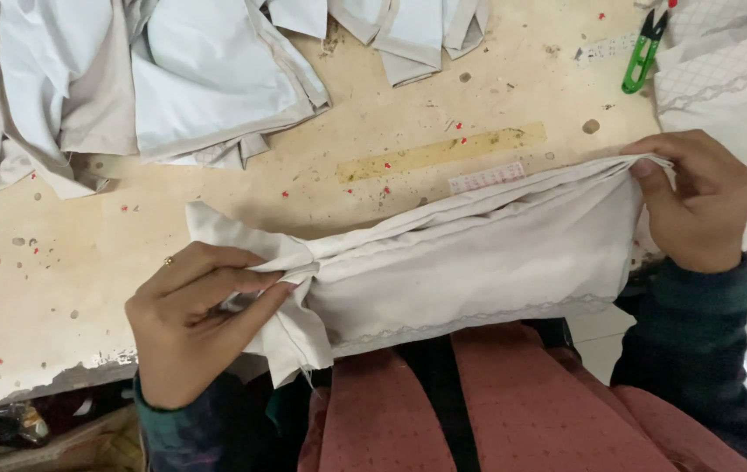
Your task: Trimming excess threads from finished garments using thread snips and then folding them for packaging.
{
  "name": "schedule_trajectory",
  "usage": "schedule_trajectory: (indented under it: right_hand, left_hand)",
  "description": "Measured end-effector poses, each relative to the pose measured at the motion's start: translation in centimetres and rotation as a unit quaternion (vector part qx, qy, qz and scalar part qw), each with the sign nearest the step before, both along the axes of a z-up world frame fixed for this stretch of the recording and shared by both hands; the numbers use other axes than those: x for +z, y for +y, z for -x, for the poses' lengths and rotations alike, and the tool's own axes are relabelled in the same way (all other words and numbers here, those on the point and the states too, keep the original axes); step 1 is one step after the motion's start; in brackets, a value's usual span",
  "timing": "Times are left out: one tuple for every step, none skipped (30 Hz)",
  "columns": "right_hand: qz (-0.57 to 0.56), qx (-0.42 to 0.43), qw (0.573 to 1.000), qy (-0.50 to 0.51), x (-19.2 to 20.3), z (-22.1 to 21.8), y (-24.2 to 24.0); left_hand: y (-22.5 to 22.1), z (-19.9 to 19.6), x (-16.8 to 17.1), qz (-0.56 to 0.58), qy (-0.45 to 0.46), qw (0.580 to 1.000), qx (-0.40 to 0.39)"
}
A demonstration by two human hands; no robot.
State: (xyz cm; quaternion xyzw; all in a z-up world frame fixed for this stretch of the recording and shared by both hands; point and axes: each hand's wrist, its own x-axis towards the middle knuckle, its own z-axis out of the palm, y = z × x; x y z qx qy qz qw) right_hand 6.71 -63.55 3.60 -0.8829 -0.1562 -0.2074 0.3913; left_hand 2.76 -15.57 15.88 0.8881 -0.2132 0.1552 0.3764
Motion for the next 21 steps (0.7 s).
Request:
schedule_trajectory:
  right_hand:
    - [-0.019,-0.004,1.0,0.015,0.0,0.3,-0.2]
    - [-0.019,-0.006,1.0,0.015,0.6,0.7,-0.1]
    - [-0.005,-0.007,1.0,0.004,1.1,1.2,0.1]
    - [0.01,-0.01,1.0,-0.009,1.7,1.6,0.2]
    - [0.01,-0.012,1.0,-0.009,2.5,1.9,1.1]
    - [0.029,-0.007,0.998,-0.051,3.4,2.4,2.0]
    - [0.048,-0.001,0.995,-0.093,4.1,2.9,2.8]
    - [0.05,-0.007,0.995,-0.091,4.5,3.5,3.4]
    - [0.043,-0.002,0.991,-0.127,4.8,4.1,4.0]
    - [0.036,0.004,0.986,-0.164,5.1,4.6,4.8]
    - [0.036,-0.001,0.986,-0.163,5.5,4.5,5.1]
    - [0.047,0.036,0.979,-0.194,6.0,4.2,5.5]
    - [0.059,0.073,0.97,-0.225,6.4,3.8,5.9]
    - [0.059,0.07,0.97,-0.225,6.5,3.7,6.3]
    - [0.048,0.065,0.969,-0.234,6.6,3.6,6.8]
    - [0.038,0.063,0.967,-0.243,6.7,3.4,7.2]
    - [0.038,0.062,0.967,-0.244,6.6,3.3,7.3]
    - [0.046,0.057,0.965,-0.251,6.5,3.2,7.3]
    - [0.054,0.053,0.963,-0.258,6.4,3.0,7.4]
    - [0.054,0.053,0.963,-0.26,6.0,2.3,6.9]
    - [0.117,0.039,0.962,-0.244,5.6,1.6,6.4]
  left_hand:
    - [0.0,0.0,0.1,0.0,-0.017,1.0,0.0]
    - [0.0,0.3,0.5,0.001,-0.016,1.0,-0.001]
    - [0.0,0.5,0.9,-0.004,-0.009,1.0,0.018]
    - [0.0,0.6,1.3,-0.007,-0.003,0.999,0.036]
    - [0.6,0.9,1.5,-0.007,-0.004,0.999,0.033]
    - [1.2,1.1,1.6,-0.02,-0.018,0.998,0.059]
    - [1.8,1.2,1.7,-0.033,-0.032,0.995,0.085]
    - [2.8,1.3,0.6,-0.032,-0.031,0.996,0.078]
    - [3.8,1.3,-0.4,-0.028,-0.053,0.992,0.112]
    - [4.9,1.4,-1.4,-0.024,-0.074,0.986,0.147]
    - [5.5,1.4,-2.3,-0.024,-0.074,0.987,0.141]
    - [6.2,1.3,-3.2,-0.003,-0.07,0.986,0.153]
    - [6.9,1.2,-4.1,0.019,-0.067,0.984,0.163]
    - [7.0,1.2,-4.3,0.019,-0.068,0.984,0.161]
    - [7.1,1.2,-4.6,0.018,-0.066,0.983,0.172]
    - [7.3,1.3,-4.9,0.018,-0.064,0.981,0.185]
    - [7.3,1.1,-4.9,0.018,-0.064,0.981,0.184]
    - [7.4,0.9,-4.9,0.012,-0.067,0.981,0.179]
    - [7.5,0.8,-4.9,0.007,-0.07,0.982,0.174]
    - [7.9,-0.2,-5.1,0.008,-0.072,0.982,0.175]
    - [8.3,-1.1,-5.3,-0.036,-0.095,0.977,0.187]
